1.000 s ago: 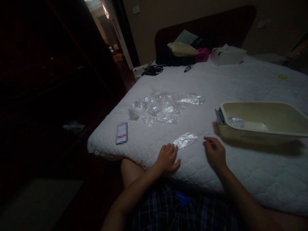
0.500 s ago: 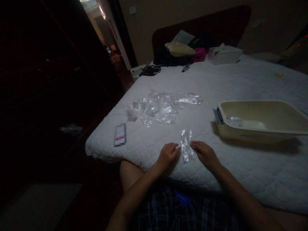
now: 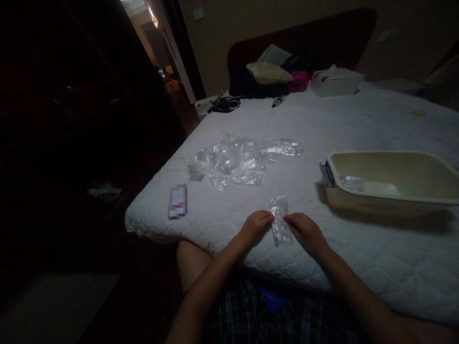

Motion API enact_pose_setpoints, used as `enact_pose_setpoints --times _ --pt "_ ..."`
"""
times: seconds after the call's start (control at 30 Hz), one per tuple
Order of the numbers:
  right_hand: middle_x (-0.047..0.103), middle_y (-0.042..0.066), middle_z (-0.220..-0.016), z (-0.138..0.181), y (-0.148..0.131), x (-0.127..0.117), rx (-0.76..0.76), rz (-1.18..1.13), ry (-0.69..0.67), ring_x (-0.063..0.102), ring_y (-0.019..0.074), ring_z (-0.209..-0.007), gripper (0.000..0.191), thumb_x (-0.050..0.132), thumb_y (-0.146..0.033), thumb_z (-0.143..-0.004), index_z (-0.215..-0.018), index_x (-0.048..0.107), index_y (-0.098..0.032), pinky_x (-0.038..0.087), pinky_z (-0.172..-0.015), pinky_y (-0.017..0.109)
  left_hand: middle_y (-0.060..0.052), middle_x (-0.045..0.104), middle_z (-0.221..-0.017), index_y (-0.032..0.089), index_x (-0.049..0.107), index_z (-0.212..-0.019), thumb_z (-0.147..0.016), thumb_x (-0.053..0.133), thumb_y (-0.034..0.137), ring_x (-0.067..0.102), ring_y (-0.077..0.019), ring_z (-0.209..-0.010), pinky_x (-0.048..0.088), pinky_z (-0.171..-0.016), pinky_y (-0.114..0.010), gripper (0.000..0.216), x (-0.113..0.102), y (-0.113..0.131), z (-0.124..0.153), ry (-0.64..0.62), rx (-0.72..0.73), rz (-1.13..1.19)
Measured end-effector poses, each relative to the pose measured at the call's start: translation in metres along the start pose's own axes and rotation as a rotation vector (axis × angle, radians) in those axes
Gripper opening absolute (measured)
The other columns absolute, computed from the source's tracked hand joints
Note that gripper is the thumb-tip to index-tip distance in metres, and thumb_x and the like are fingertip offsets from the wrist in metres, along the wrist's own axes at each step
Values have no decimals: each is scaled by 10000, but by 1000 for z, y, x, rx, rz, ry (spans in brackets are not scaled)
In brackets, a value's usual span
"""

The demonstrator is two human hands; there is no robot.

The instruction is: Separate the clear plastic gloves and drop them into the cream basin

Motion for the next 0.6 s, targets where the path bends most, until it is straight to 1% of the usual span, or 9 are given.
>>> enact_pose_setpoints --times 0.13,0.23,0.3,0.43,0.6 --pt "655 71 -919 -1 5 2 57 -46 -17 593 207 -875 197 508 -222 -815 -974 622 -196 487 -799 382 -83 646 -1000 184 617 -1023 -872 499 290 601 -169 -939 500 -833 -334 220 -2 -15 1 7 -136 181" --pt "655 71 -937 -1 6 2 83 -70 -36 595 213 -886 240 550 -250 -774 -997 620 -197 486 -801 382 -69 641 -982 187 658 -943 -838 556 295 597 -163 -926 495 -833 -311 183 0 -26 2 30 -228 271" --pt "652 77 -955 -1 7 3 97 -78 -46 594 221 -894 291 582 -282 -745 -1020 615 -192 485 -802 386 -66 641 -959 184 675 -897 -819 581 277 592 -164 -920 488 -836 -310 154 1 -31 1 44 -254 299" --pt "637 82 -991 -1 9 3 118 -98 -35 589 237 -921 378 615 -324 -708 -1065 593 -199 486 -810 406 -54 648 -916 193 682 -887 -785 623 262 586 -165 -898 478 -829 -312 136 3 -36 0 46 -296 308" --pt "529 94 -1157 1 9 0 81 -108 39 552 225 -1030 326 533 -210 -745 -1067 587 -211 487 -840 389 -49 655 -909 196 674 -926 -791 621 268 584 -160 -886 475 -825 -314 161 2 -35 -2 46 -296 292"
Point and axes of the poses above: each hand's wrist, its own z-axis away from the middle knuckle, its own x-axis out of the palm, y = z × x, the point moved 9 cm from there along -z, towards the middle knuckle
